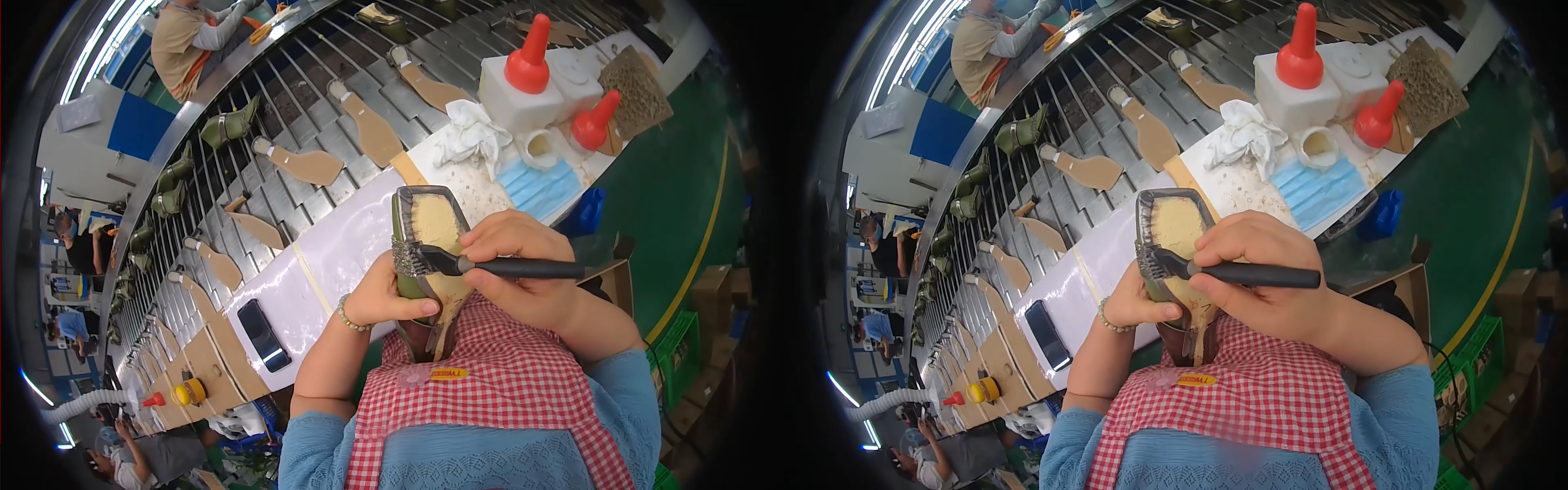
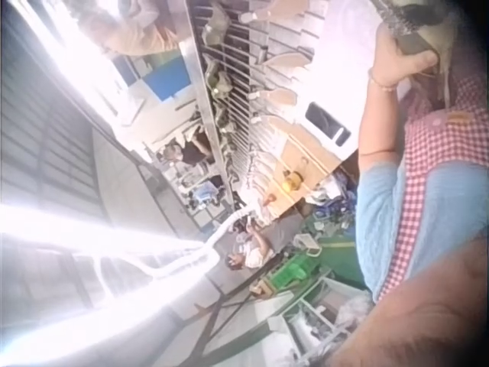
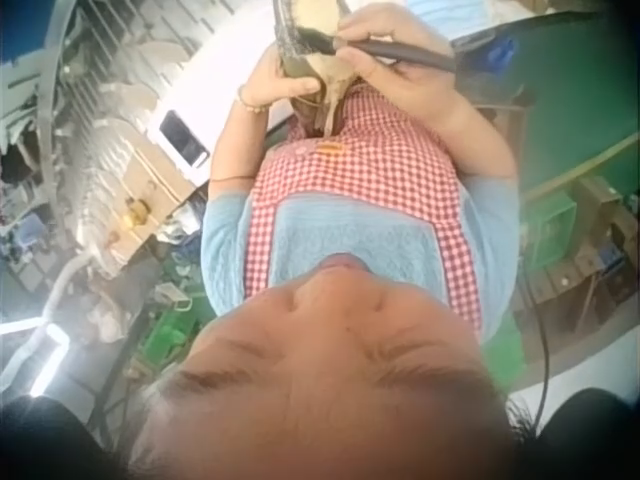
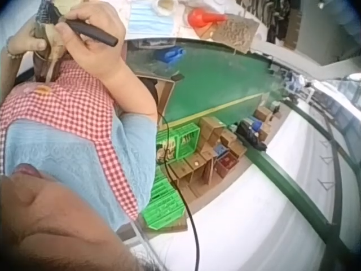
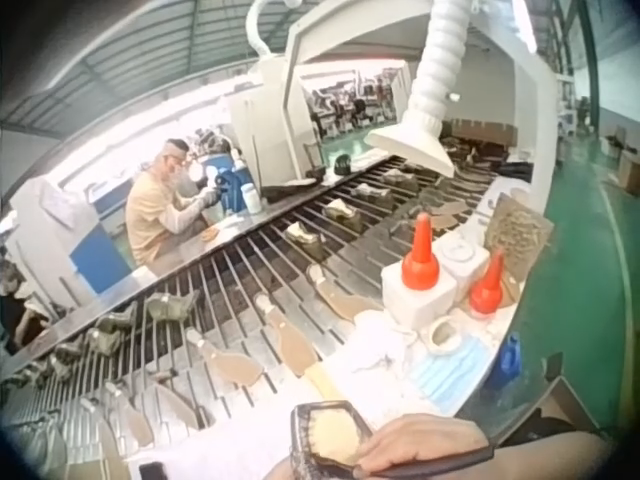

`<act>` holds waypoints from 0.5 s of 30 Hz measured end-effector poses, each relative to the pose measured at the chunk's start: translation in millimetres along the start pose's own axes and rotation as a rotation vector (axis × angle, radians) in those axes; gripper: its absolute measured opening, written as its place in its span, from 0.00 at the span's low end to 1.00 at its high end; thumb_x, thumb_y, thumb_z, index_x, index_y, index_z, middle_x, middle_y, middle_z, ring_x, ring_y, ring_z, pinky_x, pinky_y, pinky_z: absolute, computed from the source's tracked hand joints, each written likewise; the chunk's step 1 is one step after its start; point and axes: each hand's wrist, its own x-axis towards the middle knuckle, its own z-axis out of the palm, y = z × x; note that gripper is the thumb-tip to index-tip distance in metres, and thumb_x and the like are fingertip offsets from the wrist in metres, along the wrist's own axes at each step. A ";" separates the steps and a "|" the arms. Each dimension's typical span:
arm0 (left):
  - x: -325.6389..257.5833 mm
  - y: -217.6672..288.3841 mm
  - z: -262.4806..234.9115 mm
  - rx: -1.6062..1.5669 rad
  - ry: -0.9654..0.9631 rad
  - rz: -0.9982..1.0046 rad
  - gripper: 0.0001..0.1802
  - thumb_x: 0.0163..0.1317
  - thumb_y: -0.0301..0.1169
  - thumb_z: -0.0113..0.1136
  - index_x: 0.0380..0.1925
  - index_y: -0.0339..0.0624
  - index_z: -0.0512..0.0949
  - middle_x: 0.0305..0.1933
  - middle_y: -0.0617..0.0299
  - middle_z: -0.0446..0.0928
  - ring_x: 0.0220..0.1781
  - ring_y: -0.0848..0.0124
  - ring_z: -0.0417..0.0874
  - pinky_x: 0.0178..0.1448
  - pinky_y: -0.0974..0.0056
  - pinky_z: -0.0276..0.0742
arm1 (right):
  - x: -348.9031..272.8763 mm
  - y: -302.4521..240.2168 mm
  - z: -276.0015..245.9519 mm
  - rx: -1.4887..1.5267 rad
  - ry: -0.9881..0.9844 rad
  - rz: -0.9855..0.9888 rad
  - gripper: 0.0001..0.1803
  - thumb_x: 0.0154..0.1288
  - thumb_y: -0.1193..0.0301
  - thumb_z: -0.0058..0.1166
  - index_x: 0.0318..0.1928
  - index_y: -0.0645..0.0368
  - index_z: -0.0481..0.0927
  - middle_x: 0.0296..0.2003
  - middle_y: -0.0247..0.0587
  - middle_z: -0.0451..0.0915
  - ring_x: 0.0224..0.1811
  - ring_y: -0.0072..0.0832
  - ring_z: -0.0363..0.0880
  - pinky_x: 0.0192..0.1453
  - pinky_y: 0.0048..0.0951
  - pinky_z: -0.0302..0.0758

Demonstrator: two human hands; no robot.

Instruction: Apply adhesive or coating to the perimeter of shoe soles and uppers using a brush.

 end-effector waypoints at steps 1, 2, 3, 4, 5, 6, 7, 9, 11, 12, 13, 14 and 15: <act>-0.4 -0.5 0.9 -0.002 -0.002 -0.009 0.37 0.45 0.33 0.75 0.56 0.32 0.71 0.54 0.57 0.76 0.55 0.69 0.75 0.61 0.63 0.70 | -0.6 -1.0 -2.0 0.005 -0.025 0.019 0.10 0.50 0.77 0.66 0.34 0.61 0.79 0.32 0.42 0.80 0.35 0.31 0.81 0.38 0.27 0.76; -0.8 -1.1 1.8 -0.003 -0.001 -0.011 0.37 0.45 0.33 0.75 0.56 0.32 0.71 0.54 0.57 0.76 0.55 0.69 0.75 0.61 0.63 0.70 | -1.2 -2.0 -4.9 0.006 -0.025 0.021 0.10 0.50 0.77 0.66 0.34 0.61 0.79 0.32 0.42 0.80 0.35 0.31 0.81 0.38 0.27 0.76; -1.2 -1.7 2.6 -0.006 -0.005 -0.016 0.37 0.45 0.34 0.75 0.55 0.32 0.71 0.54 0.57 0.76 0.55 0.69 0.75 0.61 0.63 0.70 | -2.0 -2.9 -8.6 0.120 -0.078 0.146 0.09 0.51 0.77 0.66 0.34 0.61 0.80 0.32 0.41 0.80 0.34 0.28 0.80 0.37 0.25 0.75; -1.5 -2.1 3.5 -0.008 -0.010 -0.019 0.37 0.44 0.34 0.75 0.55 0.32 0.71 0.54 0.57 0.76 0.56 0.69 0.75 0.61 0.63 0.70 | -2.5 -4.0 -12.3 0.234 -0.130 0.271 0.09 0.52 0.77 0.65 0.34 0.62 0.80 0.32 0.39 0.80 0.33 0.24 0.79 0.37 0.23 0.74; -1.9 -2.1 4.1 -0.010 -0.011 -0.021 0.37 0.44 0.34 0.75 0.55 0.32 0.71 0.54 0.57 0.76 0.56 0.69 0.75 0.61 0.63 0.70 | -2.7 -4.7 -16.0 0.233 -0.130 0.273 0.09 0.52 0.77 0.65 0.34 0.62 0.80 0.32 0.39 0.80 0.33 0.24 0.79 0.37 0.23 0.74; -2.3 -1.7 4.6 -0.001 -0.015 -0.021 0.37 0.44 0.34 0.75 0.55 0.32 0.71 0.54 0.57 0.76 0.55 0.69 0.75 0.61 0.63 0.70 | -2.3 -5.1 -19.6 0.337 -0.180 0.402 0.09 0.53 0.79 0.64 0.36 0.63 0.80 0.35 0.43 0.80 0.39 0.26 0.79 0.43 0.24 0.74; -1.5 -0.8 5.4 0.009 -0.023 -0.021 0.37 0.44 0.34 0.75 0.55 0.32 0.71 0.54 0.57 0.76 0.55 0.69 0.75 0.61 0.63 0.70 | -1.2 -6.1 -22.9 0.439 -0.227 0.530 0.10 0.54 0.81 0.62 0.38 0.65 0.79 0.38 0.47 0.80 0.44 0.28 0.79 0.49 0.26 0.73; -0.4 2.6 8.3 0.016 -0.028 -0.022 0.37 0.44 0.34 0.75 0.55 0.32 0.71 0.53 0.57 0.76 0.55 0.69 0.75 0.60 0.63 0.70 | 1.2 -5.3 -20.3 0.474 -0.212 0.555 0.09 0.55 0.81 0.61 0.38 0.65 0.79 0.39 0.47 0.80 0.45 0.28 0.78 0.50 0.26 0.73; -0.9 3.0 9.0 0.024 -0.029 -0.023 0.37 0.44 0.35 0.75 0.55 0.32 0.71 0.53 0.57 0.76 0.55 0.70 0.75 0.60 0.63 0.70 | 0.4 3.1 -10.8 0.267 0.015 0.207 0.08 0.53 0.78 0.64 0.35 0.62 0.80 0.31 0.37 0.81 0.35 0.24 0.80 0.40 0.24 0.74; -0.8 1.8 8.3 0.027 -0.043 -0.026 0.38 0.44 0.35 0.75 0.55 0.32 0.71 0.53 0.57 0.76 0.55 0.70 0.75 0.60 0.64 0.70 | 2.0 0.8 -12.3 0.266 0.017 0.208 0.08 0.53 0.78 0.64 0.35 0.62 0.80 0.31 0.37 0.81 0.35 0.24 0.80 0.40 0.24 0.74; -1.0 0.7 7.3 0.029 -0.054 -0.028 0.38 0.43 0.36 0.75 0.55 0.32 0.71 0.53 0.58 0.76 0.55 0.70 0.75 0.60 0.64 0.70 | 5.2 -2.5 -14.4 0.126 -0.032 0.093 0.09 0.52 0.78 0.65 0.35 0.61 0.80 0.32 0.39 0.81 0.36 0.28 0.80 0.41 0.26 0.75; -1.7 0.4 7.2 0.028 -0.053 -0.028 0.38 0.43 0.36 0.75 0.55 0.32 0.71 0.53 0.58 0.76 0.55 0.70 0.75 0.60 0.64 0.70 | 7.3 -5.4 -15.6 -0.015 -0.080 -0.022 0.10 0.51 0.78 0.66 0.35 0.61 0.80 0.32 0.41 0.81 0.37 0.32 0.81 0.42 0.28 0.76; -2.7 0.2 7.2 0.021 -0.045 -0.043 0.38 0.43 0.36 0.75 0.55 0.32 0.72 0.53 0.58 0.76 0.55 0.70 0.75 0.60 0.64 0.70 | 7.2 -7.7 -15.2 -0.013 -0.081 -0.021 0.10 0.51 0.78 0.66 0.35 0.61 0.80 0.32 0.41 0.81 0.37 0.32 0.81 0.42 0.28 0.76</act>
